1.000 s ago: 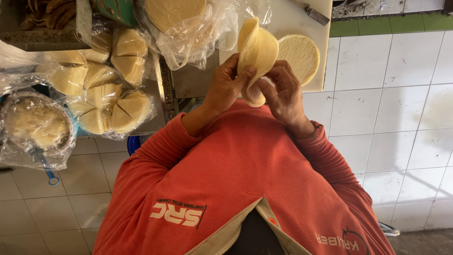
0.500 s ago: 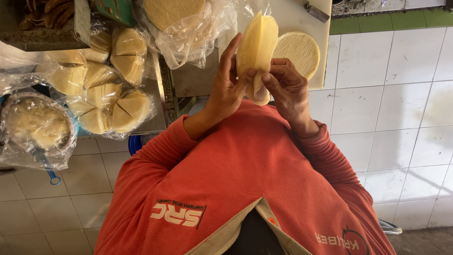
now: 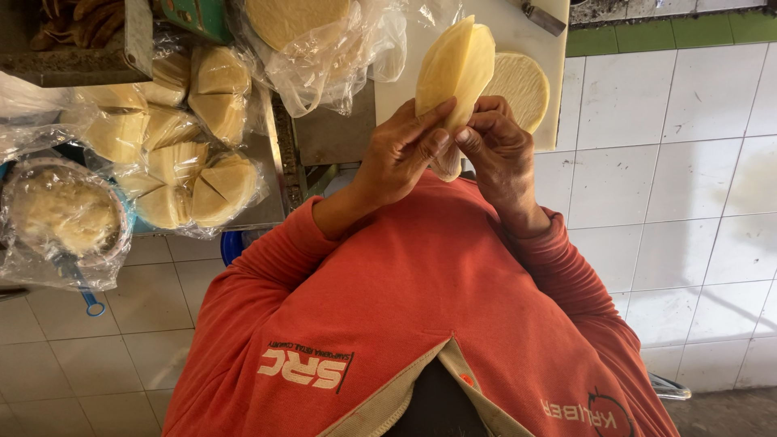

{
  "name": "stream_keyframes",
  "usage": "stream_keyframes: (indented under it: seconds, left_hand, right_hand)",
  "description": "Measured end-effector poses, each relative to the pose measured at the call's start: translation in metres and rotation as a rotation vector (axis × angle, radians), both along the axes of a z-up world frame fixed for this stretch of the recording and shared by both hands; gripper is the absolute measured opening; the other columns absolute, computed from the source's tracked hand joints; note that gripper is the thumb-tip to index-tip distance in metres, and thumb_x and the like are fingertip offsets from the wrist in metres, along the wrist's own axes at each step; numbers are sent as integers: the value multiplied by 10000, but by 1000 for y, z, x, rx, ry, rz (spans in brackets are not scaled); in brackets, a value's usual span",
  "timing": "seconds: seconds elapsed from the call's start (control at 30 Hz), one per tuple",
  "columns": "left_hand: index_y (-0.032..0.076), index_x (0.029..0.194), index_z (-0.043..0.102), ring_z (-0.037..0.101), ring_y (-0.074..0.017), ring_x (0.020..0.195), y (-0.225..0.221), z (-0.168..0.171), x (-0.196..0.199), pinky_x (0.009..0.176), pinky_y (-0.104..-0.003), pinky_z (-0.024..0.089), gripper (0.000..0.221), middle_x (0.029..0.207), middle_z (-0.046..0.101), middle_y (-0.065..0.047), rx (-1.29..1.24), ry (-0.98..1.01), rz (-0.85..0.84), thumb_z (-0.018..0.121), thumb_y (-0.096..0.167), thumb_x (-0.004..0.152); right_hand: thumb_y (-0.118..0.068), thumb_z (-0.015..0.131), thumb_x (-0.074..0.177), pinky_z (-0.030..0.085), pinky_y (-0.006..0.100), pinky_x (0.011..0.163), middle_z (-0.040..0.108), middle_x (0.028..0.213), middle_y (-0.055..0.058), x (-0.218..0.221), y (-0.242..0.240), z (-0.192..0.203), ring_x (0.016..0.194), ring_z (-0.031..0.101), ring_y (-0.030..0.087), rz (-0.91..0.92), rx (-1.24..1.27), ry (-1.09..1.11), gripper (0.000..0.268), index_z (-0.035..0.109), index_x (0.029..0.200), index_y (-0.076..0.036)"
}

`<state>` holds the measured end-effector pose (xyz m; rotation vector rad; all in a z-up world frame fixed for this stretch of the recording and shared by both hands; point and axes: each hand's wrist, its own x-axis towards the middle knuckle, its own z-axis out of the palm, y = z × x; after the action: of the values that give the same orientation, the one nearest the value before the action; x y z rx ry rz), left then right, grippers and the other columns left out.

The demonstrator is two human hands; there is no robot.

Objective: The person removes round dough sheets from a plastic bag, folds them into semicircles by hand, and overlaps them on a cutting board.

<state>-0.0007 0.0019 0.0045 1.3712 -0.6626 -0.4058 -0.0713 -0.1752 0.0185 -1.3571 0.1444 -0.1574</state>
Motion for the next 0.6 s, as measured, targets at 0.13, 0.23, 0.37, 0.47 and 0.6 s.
stream_keyframes:
  seconds: [0.13,0.23,0.37,0.47,0.6]
  left_hand:
    - [60,1554,469,583,-271,1415,-1,5,-1,1217,-356,543,436,1537,456,-176,-101,78,-113,592,151,1145]
    - [73,1554,448,605,-250,1384,-1,8,1,1170,-339,597,481,1487,490,-158,-32,30,-135,628,146,1114]
    - [76,1567,454,577,-235,1405,1,9,-2,1190,-338,546,459,1517,505,-169,-7,-86,-93,606,115,1135]
    - [58,1525,504,621,-187,1284,-2,3,-5,1096,-302,572,387,1422,565,-155,-48,-17,-37,578,91,1146]
    - [36,1292,618,627,-65,857,-13,-10,-6,735,-225,549,191,1011,666,-48,43,26,164,585,97,1114]
  right_hand:
    - [-172,750,1028,540,268,1010,587,1200,20,-2,-1,-3,1123,567,110,-8,-62,-51,130,724,1091,-61]
    - [-172,760,1028,511,258,986,575,1188,12,-2,-2,-4,1105,540,108,-18,-102,-76,111,724,1062,-73]
    - [-166,740,1052,500,276,1036,558,1187,5,-4,-1,-2,1125,526,107,-20,-151,-77,98,709,1062,-74]
    - [-153,709,1082,502,286,1057,564,1207,20,-3,1,1,1149,540,115,-20,-179,-94,96,685,1078,-61]
    - [-135,663,1111,544,305,1049,605,1239,54,-2,4,5,1161,617,145,-40,-313,-78,100,623,1104,-44]
